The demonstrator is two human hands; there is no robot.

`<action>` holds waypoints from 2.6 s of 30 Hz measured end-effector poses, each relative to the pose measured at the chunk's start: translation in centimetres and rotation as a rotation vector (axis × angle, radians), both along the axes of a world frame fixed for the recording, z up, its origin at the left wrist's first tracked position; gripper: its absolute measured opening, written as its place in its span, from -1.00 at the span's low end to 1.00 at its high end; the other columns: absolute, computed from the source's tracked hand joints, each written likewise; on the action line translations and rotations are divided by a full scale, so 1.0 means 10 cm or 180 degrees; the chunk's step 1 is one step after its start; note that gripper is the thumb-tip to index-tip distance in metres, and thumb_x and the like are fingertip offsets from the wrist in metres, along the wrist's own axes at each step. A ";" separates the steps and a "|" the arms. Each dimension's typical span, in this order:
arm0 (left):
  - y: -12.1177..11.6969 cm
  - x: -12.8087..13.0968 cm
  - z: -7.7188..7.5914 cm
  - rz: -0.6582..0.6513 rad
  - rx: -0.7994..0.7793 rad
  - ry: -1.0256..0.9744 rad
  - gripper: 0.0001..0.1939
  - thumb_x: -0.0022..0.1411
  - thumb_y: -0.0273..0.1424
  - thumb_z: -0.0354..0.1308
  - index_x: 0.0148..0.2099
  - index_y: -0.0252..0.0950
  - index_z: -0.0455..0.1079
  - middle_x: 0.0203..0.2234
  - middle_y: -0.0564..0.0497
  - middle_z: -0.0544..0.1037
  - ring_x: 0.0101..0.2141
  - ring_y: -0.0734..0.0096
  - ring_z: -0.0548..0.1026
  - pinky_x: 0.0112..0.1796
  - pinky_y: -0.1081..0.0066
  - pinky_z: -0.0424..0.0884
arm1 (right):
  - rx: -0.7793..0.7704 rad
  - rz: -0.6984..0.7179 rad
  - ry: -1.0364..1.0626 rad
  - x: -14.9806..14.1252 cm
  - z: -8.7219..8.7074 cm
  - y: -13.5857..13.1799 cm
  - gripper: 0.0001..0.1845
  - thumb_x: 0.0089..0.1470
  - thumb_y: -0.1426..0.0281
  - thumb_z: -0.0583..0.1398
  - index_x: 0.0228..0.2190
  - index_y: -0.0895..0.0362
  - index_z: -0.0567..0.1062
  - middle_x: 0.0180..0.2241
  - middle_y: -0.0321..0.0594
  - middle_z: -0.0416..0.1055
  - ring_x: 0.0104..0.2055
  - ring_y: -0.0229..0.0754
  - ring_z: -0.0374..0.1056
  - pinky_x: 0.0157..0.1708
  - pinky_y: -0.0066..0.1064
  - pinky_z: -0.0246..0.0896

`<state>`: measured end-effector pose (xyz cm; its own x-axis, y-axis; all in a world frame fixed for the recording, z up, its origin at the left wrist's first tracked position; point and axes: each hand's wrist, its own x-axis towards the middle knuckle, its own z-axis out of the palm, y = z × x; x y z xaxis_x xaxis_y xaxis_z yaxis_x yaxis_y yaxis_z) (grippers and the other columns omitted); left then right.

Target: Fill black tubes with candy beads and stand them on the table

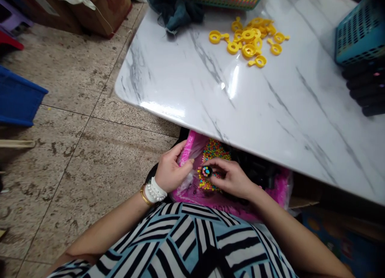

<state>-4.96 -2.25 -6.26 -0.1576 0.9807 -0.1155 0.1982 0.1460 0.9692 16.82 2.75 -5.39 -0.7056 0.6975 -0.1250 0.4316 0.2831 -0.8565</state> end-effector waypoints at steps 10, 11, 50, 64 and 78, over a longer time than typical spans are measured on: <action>0.01 -0.02 -0.06 0.0027 -0.0048 -0.0213 -0.44 0.19 -0.37 0.22 0.24 -0.36 0.35 -0.11 -0.13 0.63 -0.14 0.21 0.60 -0.07 0.25 0.51 | 0.2045 -0.0059 -0.0888 0.20 0.21 -0.06 -0.72 0.14 0.55 0.09 -0.12 0.14 0.46 -0.11 -0.04 0.54 -0.08 -0.10 0.49 -0.09 -0.29 0.46; 0.01 -0.02 -0.06 0.0020 -0.0059 -0.0199 -0.44 0.19 -0.37 0.22 0.23 -0.36 0.35 -0.12 -0.12 0.64 -0.15 0.22 0.60 -0.07 0.25 0.51 | 0.2145 -0.0039 -0.0978 0.22 0.20 -0.06 -0.73 0.16 0.54 0.09 -0.12 0.14 0.46 -0.11 -0.03 0.53 -0.09 -0.10 0.49 -0.11 -0.29 0.47; 0.03 -0.03 -0.07 -0.0010 -0.0188 -0.0174 -0.43 0.19 -0.31 0.23 0.23 -0.34 0.35 -0.03 -0.14 0.61 -0.14 0.24 0.59 -0.03 0.26 0.51 | 0.2259 -0.0726 -0.1203 0.70 0.47 -0.26 -0.82 0.21 0.43 0.20 -0.16 0.02 0.55 -0.27 -0.19 0.58 -0.29 -0.12 0.47 -0.26 -0.29 0.38; -0.04 -0.03 -0.09 0.0046 -0.0025 -0.0108 -0.45 0.18 -0.37 0.22 0.22 -0.35 0.37 -0.12 -0.12 0.64 -0.24 0.28 0.60 -0.15 0.30 0.52 | 0.0799 -0.0862 -0.1967 0.38 0.12 0.04 -0.35 0.10 0.07 0.25 0.10 0.18 0.33 -0.47 -0.26 0.48 -0.53 -0.15 0.41 -0.50 -0.36 0.32; -0.03 -0.02 -0.09 0.0003 0.0118 -0.0094 -0.49 0.17 -0.44 0.20 0.19 -0.31 0.38 -0.13 -0.08 0.64 -0.29 0.36 0.58 -0.18 0.38 0.49 | 0.2593 0.1050 -0.1876 0.11 -0.02 0.00 -0.63 0.24 0.44 0.17 0.07 0.17 0.50 -0.01 0.01 0.47 -0.14 -0.01 0.38 -0.27 -0.26 0.39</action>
<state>-5.18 -2.59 -7.17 -0.1557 0.9843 -0.0836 0.1691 0.1100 0.9794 17.91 2.77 -5.57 -0.8557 0.5097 -0.0901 0.5142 0.8570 -0.0352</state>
